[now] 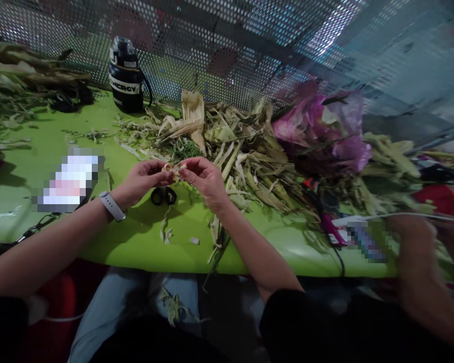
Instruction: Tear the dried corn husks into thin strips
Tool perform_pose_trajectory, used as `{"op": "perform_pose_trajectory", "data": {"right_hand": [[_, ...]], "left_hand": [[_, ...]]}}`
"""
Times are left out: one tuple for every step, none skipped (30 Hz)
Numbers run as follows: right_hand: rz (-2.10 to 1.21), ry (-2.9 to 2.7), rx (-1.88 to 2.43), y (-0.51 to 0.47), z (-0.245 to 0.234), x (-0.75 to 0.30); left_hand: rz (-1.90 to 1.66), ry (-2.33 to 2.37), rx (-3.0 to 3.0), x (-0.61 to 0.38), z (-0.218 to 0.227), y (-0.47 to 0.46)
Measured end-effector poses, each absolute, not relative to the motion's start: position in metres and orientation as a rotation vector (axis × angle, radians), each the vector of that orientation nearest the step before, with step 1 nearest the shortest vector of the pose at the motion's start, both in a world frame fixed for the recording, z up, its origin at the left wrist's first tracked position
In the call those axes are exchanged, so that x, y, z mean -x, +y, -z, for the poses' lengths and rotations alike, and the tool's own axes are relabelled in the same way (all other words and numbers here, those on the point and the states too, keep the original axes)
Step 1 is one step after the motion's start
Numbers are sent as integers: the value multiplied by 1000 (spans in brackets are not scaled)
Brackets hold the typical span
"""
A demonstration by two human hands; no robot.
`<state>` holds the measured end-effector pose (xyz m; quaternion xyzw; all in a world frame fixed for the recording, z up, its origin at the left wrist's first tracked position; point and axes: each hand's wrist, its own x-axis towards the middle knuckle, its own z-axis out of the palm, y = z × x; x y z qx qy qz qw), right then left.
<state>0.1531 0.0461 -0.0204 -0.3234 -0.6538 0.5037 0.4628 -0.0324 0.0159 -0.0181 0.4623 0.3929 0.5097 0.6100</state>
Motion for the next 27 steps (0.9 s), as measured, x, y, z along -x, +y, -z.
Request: {"op": "perform_pose_trajectory", "data": {"right_hand": [[-1246, -1610, 766, 46, 19, -154], [-1222, -1626, 742, 46, 19, -154], [-1173, -1656, 724, 46, 18, -154], [-1107, -1698, 713, 45, 17, -154], [-1036, -1747, 708, 45, 17, -154], [-974, -1792, 712, 44, 17, -154], [-939, -1821, 727, 44, 18, -154], [-935, -1829, 748, 44, 19, -154], [-953, -1820, 770, 44, 20, -153], [-976, -1808, 789, 44, 22, -153], [-988, -1802, 804, 44, 23, -153], [-983, -1806, 814, 44, 24, -153], [-955, -1826, 819, 44, 24, -153], [-907, -1857, 819, 43, 23, -153], [-848, -1890, 814, 42, 22, -153], [-791, -1919, 802, 42, 21, -153], [-748, -1938, 784, 41, 19, -153], [-733, -1946, 762, 40, 18, -154], [-749, -1943, 739, 40, 17, -155], [-792, -1933, 718, 40, 16, -156], [-851, -1926, 700, 41, 15, -158], [-915, -1929, 682, 42, 15, -160], [-969, -1944, 662, 44, 14, -162], [-1005, -1969, 642, 45, 14, -164], [-1021, -1996, 622, 47, 15, -166], [-1022, -2020, 602, 48, 15, -167], [-1014, -2031, 582, 50, 16, -167]], "left_hand": [[-1175, 897, -1048, 33, 19, 16], [-1170, 887, -1036, 33, 19, 17], [-1166, 879, -1029, 33, 20, 17], [-1161, 871, -1026, 34, 22, 17], [-1160, 862, -1027, 33, 23, 18], [-1165, 854, -1032, 33, 24, 18], [-1169, 847, -1042, 33, 25, 18], [-1168, 844, -1057, 33, 25, 18], [-1165, 844, -1075, 32, 25, 17], [-1159, 848, -1093, 31, 25, 17], [-1151, 857, -1113, 31, 24, 16], [-1141, 870, -1138, 30, 23, 16], [-1129, 883, -1163, 30, 21, 15], [-1122, 894, -1188, 29, 20, 14], [-1117, 902, -1207, 29, 19, 13], [-1116, 904, -1219, 29, 18, 13], [-1117, 902, -1219, 29, 17, 13], [-1119, 896, -1208, 29, 17, 13], [-1122, 887, -1190, 30, 18, 13], [-1123, 877, -1168, 30, 18, 14], [-1122, 866, -1143, 31, 19, 15], [-1117, 856, -1121, 32, 20, 16], [-1111, 848, -1103, 33, 20, 18], [-1103, 842, -1091, 34, 21, 18], [-1093, 838, -1085, 35, 21, 19], [-1084, 836, -1085, 35, 21, 20], [-1076, 834, -1089, 36, 21, 20]]}}
